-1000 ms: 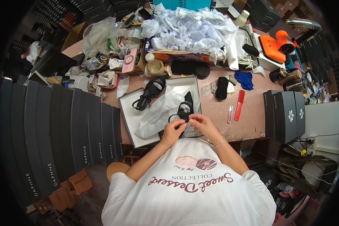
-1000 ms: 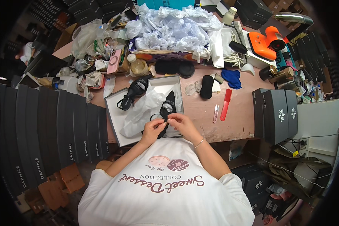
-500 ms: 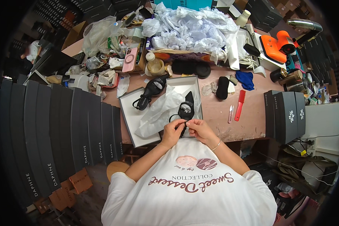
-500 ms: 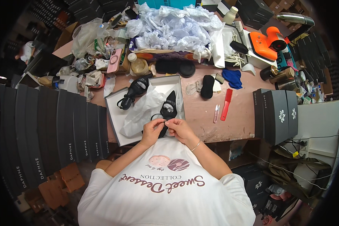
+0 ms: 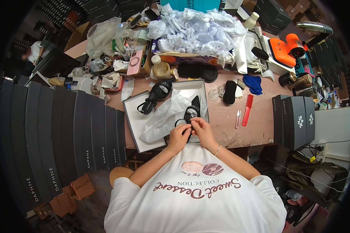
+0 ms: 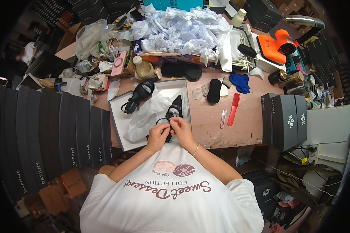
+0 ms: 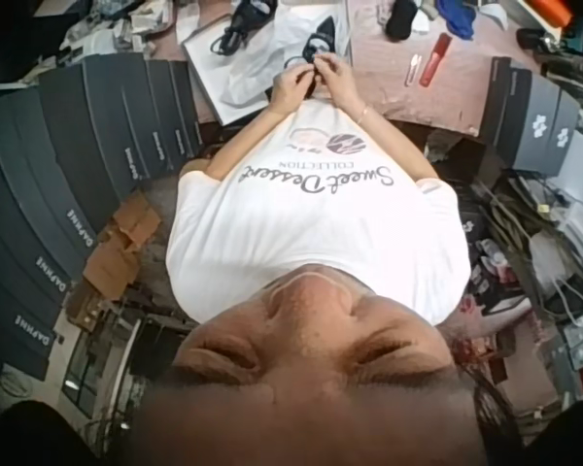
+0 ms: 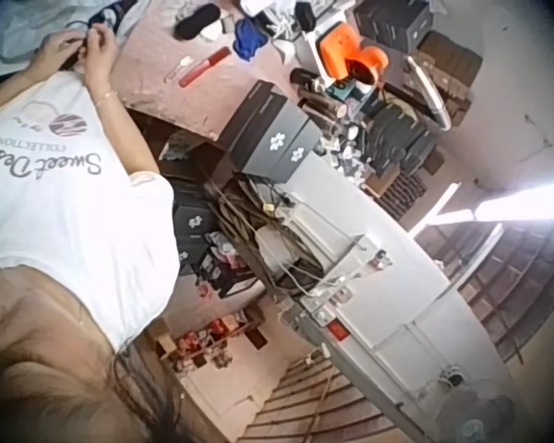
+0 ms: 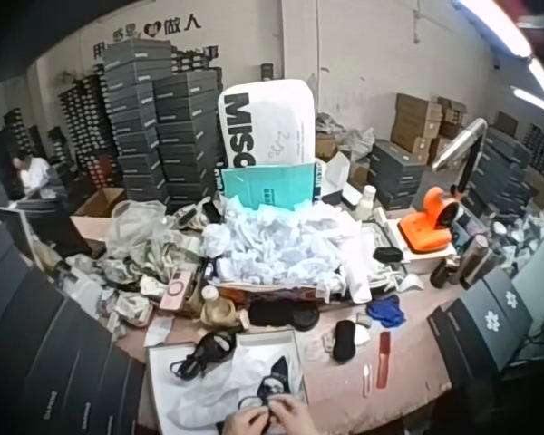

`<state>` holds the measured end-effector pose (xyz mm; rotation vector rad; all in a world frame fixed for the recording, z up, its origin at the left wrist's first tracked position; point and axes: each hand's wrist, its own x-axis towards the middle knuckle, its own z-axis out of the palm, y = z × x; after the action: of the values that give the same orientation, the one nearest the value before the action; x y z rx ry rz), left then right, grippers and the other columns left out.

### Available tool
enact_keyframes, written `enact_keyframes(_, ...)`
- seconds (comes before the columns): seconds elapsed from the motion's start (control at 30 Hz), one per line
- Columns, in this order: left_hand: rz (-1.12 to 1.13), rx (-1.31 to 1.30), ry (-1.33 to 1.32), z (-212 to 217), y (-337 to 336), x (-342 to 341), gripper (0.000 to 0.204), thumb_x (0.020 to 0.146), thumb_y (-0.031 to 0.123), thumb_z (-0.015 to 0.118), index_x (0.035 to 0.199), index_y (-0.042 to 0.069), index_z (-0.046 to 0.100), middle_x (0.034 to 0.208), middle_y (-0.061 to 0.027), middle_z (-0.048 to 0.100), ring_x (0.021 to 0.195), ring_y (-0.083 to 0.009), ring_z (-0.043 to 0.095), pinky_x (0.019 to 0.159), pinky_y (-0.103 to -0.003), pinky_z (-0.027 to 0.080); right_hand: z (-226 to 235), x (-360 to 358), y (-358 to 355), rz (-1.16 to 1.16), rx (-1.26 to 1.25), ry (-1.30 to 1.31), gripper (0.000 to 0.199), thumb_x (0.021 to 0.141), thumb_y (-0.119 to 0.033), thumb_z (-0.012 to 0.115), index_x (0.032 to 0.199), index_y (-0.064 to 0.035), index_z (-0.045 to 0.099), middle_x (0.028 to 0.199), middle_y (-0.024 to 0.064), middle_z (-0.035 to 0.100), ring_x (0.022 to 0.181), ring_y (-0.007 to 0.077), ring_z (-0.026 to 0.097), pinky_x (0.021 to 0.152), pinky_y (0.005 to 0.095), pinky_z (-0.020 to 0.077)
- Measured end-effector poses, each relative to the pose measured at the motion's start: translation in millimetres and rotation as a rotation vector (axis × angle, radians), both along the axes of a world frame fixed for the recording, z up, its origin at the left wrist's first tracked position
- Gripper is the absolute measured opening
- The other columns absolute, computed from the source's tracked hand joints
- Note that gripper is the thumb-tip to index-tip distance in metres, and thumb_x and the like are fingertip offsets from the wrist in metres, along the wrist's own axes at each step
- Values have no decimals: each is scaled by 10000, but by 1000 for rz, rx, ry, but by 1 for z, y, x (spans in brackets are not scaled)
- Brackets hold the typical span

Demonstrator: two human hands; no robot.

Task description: Inspecting and packing high-heeled shoes into a box with protective materials.

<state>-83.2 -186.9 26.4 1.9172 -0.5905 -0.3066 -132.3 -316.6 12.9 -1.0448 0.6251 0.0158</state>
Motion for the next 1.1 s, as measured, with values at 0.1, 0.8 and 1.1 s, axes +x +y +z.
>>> enact_keyframes(0.1,-26,-7,40,0,2,2,124,816,29,617,932,-3,647,812,-139,636,717,-260,622,645,-320,476,2,2,-13,157,-40,17,102,910,-148,601,914,-46,596,716,-20,564,551,40,471,481,185,398)
enact_keyframes(0.8,385,-49,-164,7,53,42,399,808,10,574,1206,4,557,1212,-180,532,1159,-333,500,989,-374,389,16,35,-69,42,-363,-108,168,940,-174,550,1032,-46,608,762,-40,558,653,42,516,530,181,406)
enact_keyframes(1.1,50,348,-68,-63,126,181,572,799,83,616,1334,28,420,1296,-225,468,1198,-358,461,991,-404,378,39,113,15,686,-573,-255,240,902,-136,575,1089,13,586,895,92,627,683,139,603,630,264,496)
